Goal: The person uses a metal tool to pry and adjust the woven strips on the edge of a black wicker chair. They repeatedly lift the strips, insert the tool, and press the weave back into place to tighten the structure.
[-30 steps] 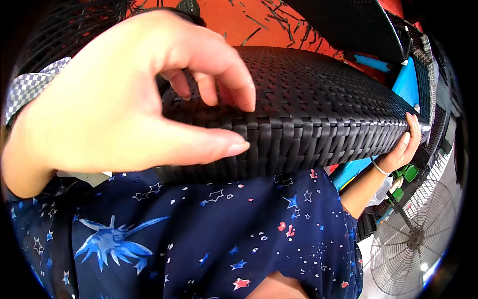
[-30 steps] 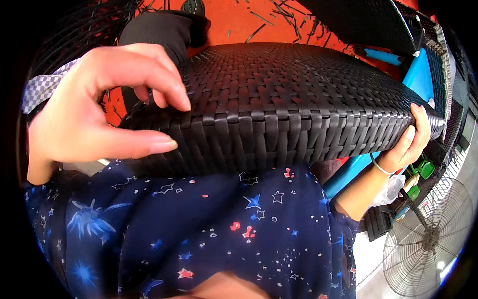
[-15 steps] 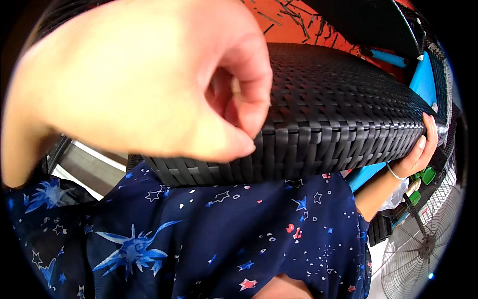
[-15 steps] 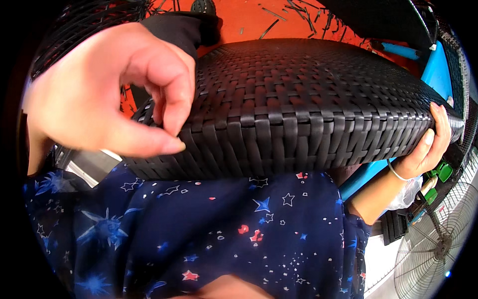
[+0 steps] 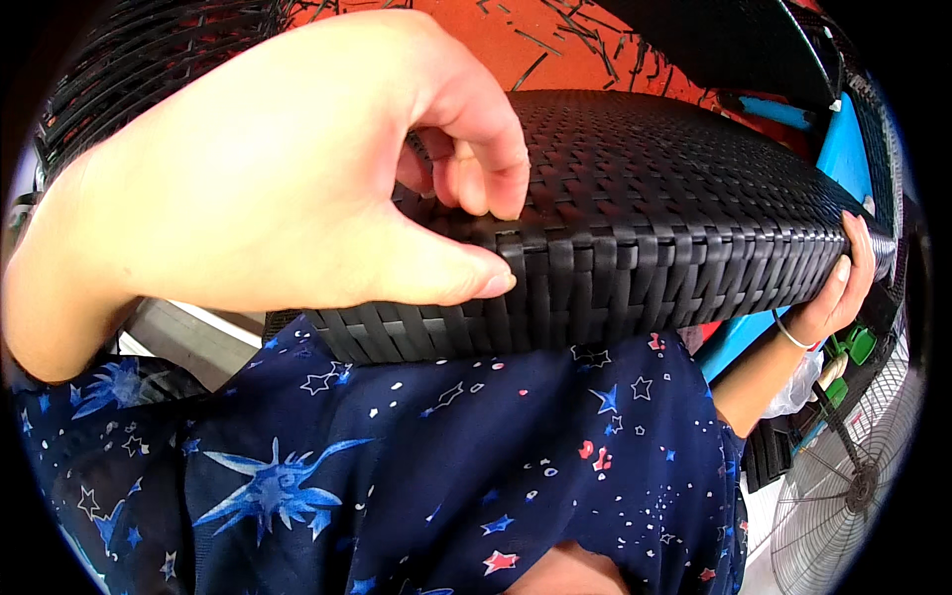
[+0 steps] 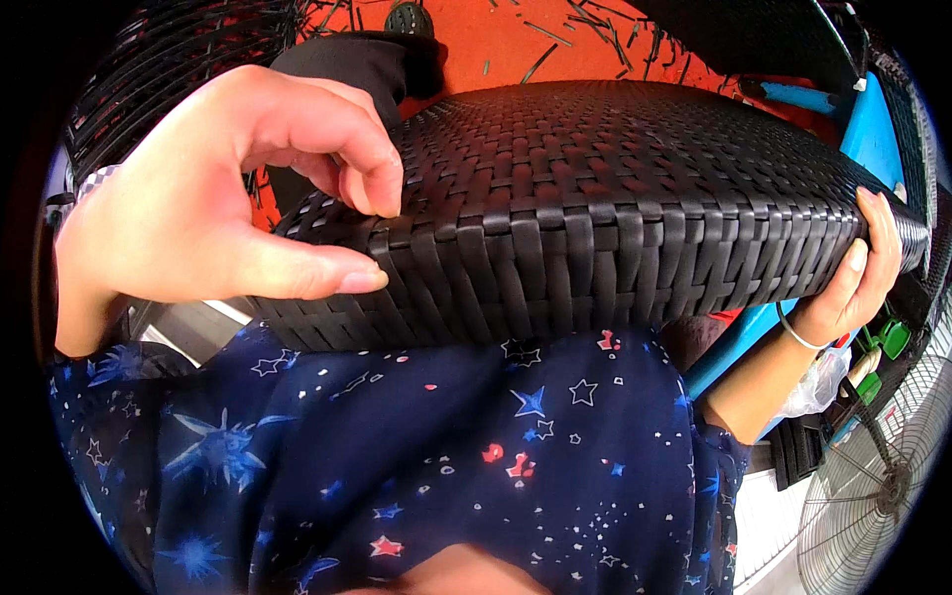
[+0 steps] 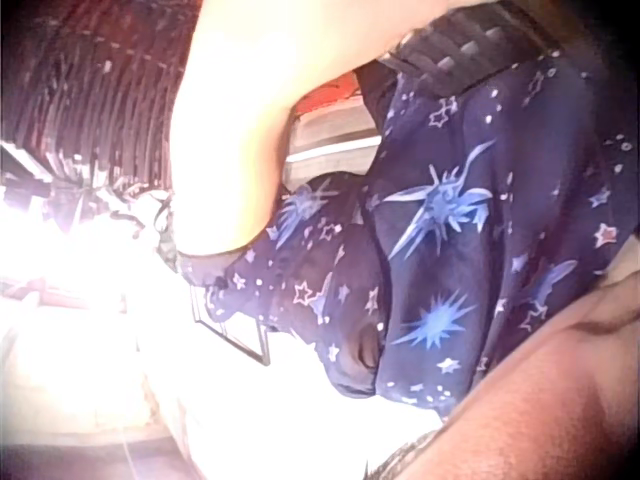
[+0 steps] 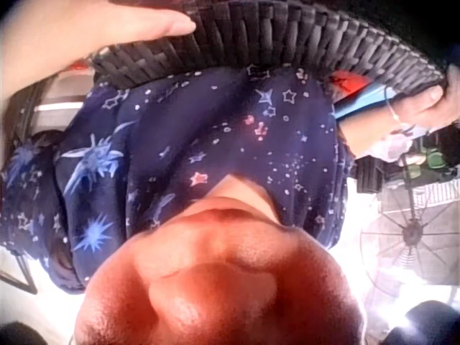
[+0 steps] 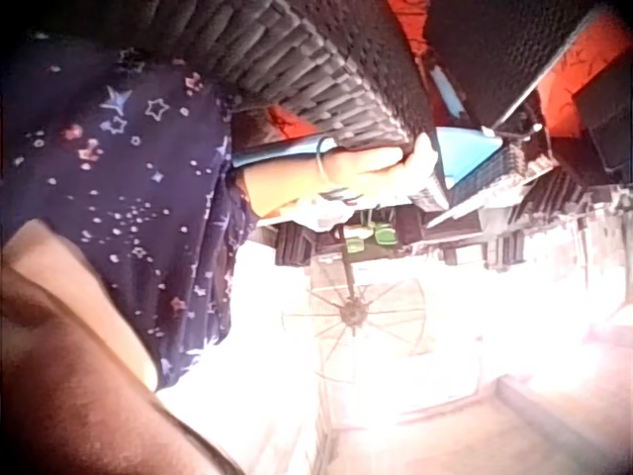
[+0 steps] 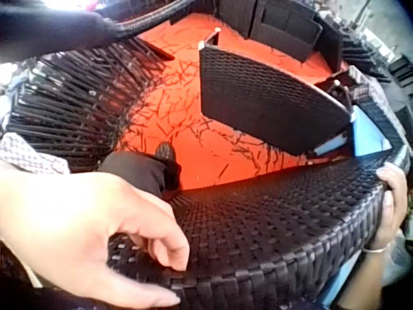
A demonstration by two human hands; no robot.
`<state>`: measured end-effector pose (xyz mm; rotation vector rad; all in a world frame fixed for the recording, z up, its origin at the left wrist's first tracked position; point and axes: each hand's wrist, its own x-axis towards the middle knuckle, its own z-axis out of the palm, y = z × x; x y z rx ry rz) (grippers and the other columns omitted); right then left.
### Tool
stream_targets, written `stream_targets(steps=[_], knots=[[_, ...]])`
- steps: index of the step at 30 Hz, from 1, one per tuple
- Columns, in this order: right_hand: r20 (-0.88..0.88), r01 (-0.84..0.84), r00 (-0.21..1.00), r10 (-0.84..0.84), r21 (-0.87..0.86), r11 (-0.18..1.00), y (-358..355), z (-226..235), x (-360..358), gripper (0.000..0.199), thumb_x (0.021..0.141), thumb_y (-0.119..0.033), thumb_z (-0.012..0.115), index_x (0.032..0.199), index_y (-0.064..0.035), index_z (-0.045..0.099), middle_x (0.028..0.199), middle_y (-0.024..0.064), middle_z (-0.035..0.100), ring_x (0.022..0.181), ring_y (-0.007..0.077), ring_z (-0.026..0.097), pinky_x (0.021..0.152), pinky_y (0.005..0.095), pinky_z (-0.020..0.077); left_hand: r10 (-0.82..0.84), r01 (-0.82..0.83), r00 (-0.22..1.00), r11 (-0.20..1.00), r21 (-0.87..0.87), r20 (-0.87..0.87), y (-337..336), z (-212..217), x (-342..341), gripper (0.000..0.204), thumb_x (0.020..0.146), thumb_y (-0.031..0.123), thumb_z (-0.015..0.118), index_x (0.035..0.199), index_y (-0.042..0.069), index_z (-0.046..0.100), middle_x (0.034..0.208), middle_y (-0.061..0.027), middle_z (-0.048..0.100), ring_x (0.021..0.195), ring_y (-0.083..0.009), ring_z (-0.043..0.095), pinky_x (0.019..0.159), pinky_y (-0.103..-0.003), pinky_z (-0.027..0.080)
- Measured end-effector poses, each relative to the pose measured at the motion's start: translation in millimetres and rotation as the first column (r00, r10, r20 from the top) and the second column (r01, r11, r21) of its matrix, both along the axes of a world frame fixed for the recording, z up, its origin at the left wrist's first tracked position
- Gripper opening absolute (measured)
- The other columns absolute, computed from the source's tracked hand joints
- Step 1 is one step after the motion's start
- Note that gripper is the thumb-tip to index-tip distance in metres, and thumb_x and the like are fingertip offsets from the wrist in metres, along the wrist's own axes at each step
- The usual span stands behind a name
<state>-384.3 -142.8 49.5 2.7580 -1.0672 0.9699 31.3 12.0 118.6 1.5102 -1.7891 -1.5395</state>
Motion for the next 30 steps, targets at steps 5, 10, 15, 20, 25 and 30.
stream_targets(steps=[5, 10, 15, 20, 25, 30], knots=[[-0.029, 0.023, 0.999, -0.023, -0.011, 1.0, 2, 0, 3, 0.04, 0.098, -0.02, 0.044, 0.12, 0.0041, 0.069, 0.125, 0.0173, 0.069, 0.124, 0.0324, 0.061, 0.113, 0.0432, 0.0386, 0.012, -0.012, 1.0, 0.951, 0.308, 0.0, -5, -10, 13, 0.04, 0.073, 0.013, 0.089, 0.105, 0.002, 0.066, 0.099, -0.0029, 0.065, 0.097, -0.0141, 0.064, 0.093, -0.031, 0.053], [-0.379, -0.1, 0.917, 0.124, 0.082, 0.992, 4, 42, 3, 0.098, 0.077, -0.075, 0.065, 0.14, -0.0001, 0.057, 0.141, 0.0152, 0.061, 0.133, 0.0339, 0.053, 0.115, 0.0451, 0.0343, 0.259, -0.228, 0.964, 0.921, 0.315, -0.059, 47, -26, 17, 0.077, 0.081, 0.039, 0.084, 0.139, 0.0, 0.051, 0.124, -0.0065, 0.059, 0.121, -0.0185, 0.056, 0.112, -0.037, 0.04], [-0.545, -0.156, 0.813, 0.205, 0.135, 0.979, -17, 62, 12, 0.084, 0.06, -0.023, 0.083, 0.139, -0.008, 0.056, 0.132, 0.0148, 0.063, 0.123, 0.0369, 0.058, 0.108, 0.0449, 0.0406, 0.749, -0.511, 0.635, 0.223, 0.83, 0.19, 65, -34, 12, 0.073, 0.093, 0.066, 0.059, 0.132, 0.004, 0.064, 0.127, -0.0101, 0.07, 0.112, -0.0209, 0.067, 0.098, -0.036, 0.052], [-0.472, -0.18, 0.852, 0.227, 0.143, 0.973, -27, 48, 0, 0.069, 0.059, -0.013, 0.083, 0.123, -0.0064, 0.06, 0.121, 0.0142, 0.065, 0.116, 0.0379, 0.06, 0.104, 0.0453, 0.0443, 0.912, -0.366, 0.4, 0.073, 0.928, 0.086, 55, -48, 7, 0.042, 0.099, 0.042, 0.063, 0.111, 0.003, 0.072, 0.103, -0.0104, 0.077, 0.087, -0.0213, 0.075, 0.081, -0.039, 0.062], [-0.412, -0.102, 0.9, 0.145, 0.125, 0.987, 2, 28, -22, 0.062, 0.067, -0.017, 0.084, 0.124, -0.0053, 0.061, 0.119, 0.0127, 0.068, 0.111, 0.0353, 0.063, 0.1, 0.0437, 0.0454, 0.918, -0.368, 0.394, 0.199, 0.908, -0.041, 74, -64, 12, 0.037, 0.101, 0.036, 0.061, 0.113, 0.003, 0.072, 0.106, -0.0115, 0.077, 0.091, -0.0224, 0.075, 0.082, -0.039, 0.063], [-0.339, -0.126, 0.932, 0.132, 0.04, 0.991, 17, -5, -19, 0.07, 0.063, -0.014, 0.087, 0.127, -0.0062, 0.061, 0.125, 0.0118, 0.068, 0.116, 0.0338, 0.063, 0.103, 0.0438, 0.0445, 0.905, -0.524, 0.379, 0.38, 0.762, -0.19, 62, -85, 28, 0.029, 0.097, 0.027, 0.069, 0.114, 0.004, 0.072, 0.105, -0.0084, 0.076, 0.09, -0.0183, 0.074, 0.083, -0.035, 0.061]])
